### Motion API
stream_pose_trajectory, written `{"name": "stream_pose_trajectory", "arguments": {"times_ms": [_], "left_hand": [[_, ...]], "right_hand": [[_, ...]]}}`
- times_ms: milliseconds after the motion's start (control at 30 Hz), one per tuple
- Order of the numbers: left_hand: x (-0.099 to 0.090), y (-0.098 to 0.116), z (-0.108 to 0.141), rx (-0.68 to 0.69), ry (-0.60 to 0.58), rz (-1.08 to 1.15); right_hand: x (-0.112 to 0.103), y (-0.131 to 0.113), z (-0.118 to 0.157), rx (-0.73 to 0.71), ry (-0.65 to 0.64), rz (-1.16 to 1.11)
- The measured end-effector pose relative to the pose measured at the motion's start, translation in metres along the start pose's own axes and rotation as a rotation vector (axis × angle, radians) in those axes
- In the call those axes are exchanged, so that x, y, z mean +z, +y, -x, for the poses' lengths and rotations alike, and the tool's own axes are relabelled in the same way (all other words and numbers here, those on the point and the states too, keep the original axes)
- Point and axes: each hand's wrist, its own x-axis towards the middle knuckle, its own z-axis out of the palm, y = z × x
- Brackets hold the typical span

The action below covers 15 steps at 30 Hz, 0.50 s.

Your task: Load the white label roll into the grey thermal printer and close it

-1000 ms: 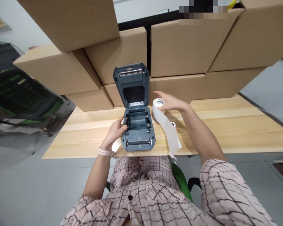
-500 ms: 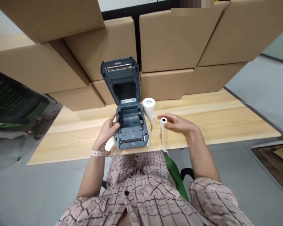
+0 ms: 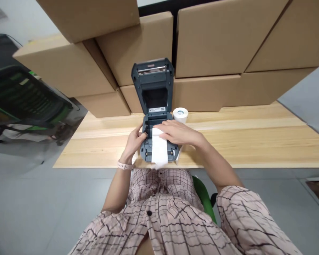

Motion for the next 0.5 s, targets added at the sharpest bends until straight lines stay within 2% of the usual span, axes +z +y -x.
{"name": "stream_pose_trajectory", "arguments": {"times_ms": [67,167,267,367,500], "left_hand": [[0.003,-0.003,0.001,-0.016,0.082,0.009],[0.008,-0.006,0.0,0.035,0.155,0.09],[0.009,-0.008,-0.003,0.107,0.081,0.156],[0.008,-0.008,-0.006,0.121,-0.016,0.146],[0.006,-0.008,-0.007,0.094,-0.041,0.071]], "right_hand": [[0.012,-0.005,-0.015,0.011,-0.037,0.187],[0.027,-0.006,-0.016,-0.002,-0.03,0.268],[0.032,-0.006,-0.009,0.003,0.01,0.236],[0.034,-0.006,-0.006,0.012,0.036,0.197],[0.039,-0.006,-0.006,-0.006,0.102,0.1]]}}
